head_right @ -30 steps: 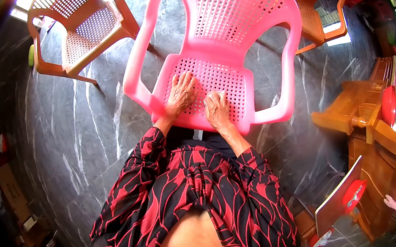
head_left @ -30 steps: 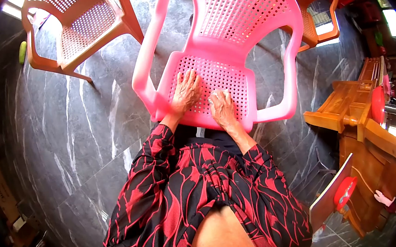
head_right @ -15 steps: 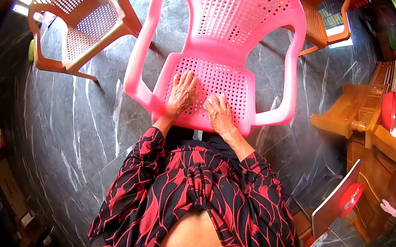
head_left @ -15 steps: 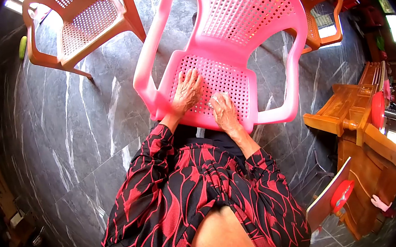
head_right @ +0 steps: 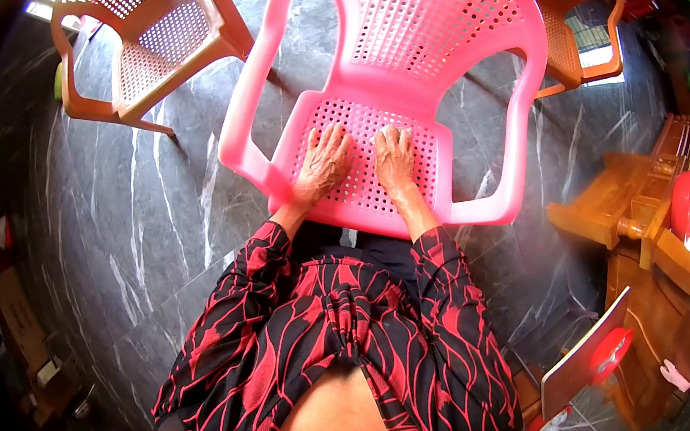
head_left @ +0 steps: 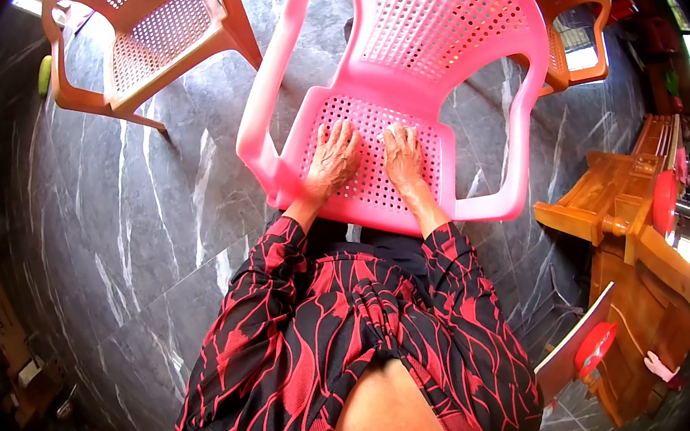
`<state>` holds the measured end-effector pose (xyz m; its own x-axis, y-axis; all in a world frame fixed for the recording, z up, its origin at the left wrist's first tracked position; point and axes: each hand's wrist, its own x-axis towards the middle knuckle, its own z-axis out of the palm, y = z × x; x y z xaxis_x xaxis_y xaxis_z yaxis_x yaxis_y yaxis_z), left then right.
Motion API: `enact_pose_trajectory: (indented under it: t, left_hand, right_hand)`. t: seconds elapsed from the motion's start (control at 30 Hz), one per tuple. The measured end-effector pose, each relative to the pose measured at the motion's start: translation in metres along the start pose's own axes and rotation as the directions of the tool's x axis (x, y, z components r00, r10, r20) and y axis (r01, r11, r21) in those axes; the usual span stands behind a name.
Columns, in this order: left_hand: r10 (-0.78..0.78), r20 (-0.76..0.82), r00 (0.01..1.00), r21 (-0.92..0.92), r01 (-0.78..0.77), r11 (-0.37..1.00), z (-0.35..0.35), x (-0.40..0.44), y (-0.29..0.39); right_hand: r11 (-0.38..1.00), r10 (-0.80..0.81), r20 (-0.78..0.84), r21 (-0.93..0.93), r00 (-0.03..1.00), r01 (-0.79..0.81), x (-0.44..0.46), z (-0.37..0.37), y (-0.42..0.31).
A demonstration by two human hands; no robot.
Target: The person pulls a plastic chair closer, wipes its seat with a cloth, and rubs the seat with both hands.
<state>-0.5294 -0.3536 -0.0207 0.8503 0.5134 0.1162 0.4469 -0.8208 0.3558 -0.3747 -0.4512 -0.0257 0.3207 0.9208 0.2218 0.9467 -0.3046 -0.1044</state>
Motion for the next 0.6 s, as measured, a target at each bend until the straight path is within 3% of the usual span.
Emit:
enact_pose_trajectory:
  t: [0.13, 0.17, 0.43, 0.53, 0.6]
  left_hand:
    - [0.027, -0.060, 0.998, 0.019, -0.026, 0.999, 0.005, 0.000, -0.002]
    - [0.048, -0.102, 0.994, 0.048, -0.043, 0.998, 0.007, 0.000, -0.004]
    - [0.040, -0.084, 0.996, 0.030, -0.038, 0.999, 0.006, -0.002, -0.003]
    - [0.029, -0.037, 0.999, 0.023, -0.028, 0.999, 0.011, -0.003, -0.006]
    - [0.023, 0.002, 1.000, 0.021, -0.023, 0.999, 0.013, -0.003, -0.007]
  right_hand:
    - [0.996, -0.009, -0.039, -0.084, 0.999, 0.006, 0.016, 0.007, 0.007]
    - [0.999, 0.044, 0.093, 0.017, 0.995, -0.046, 0.022, 0.006, 0.011]
    - [0.992, 0.123, 0.150, -0.008, 0.981, -0.123, 0.036, 0.015, 0.017]
    - [0.984, 0.137, 0.158, 0.091, 0.978, -0.152, 0.034, 0.016, 0.018]
    - [0.977, 0.134, 0.069, 0.159, 0.989, -0.144, 0.030, 0.015, 0.016]
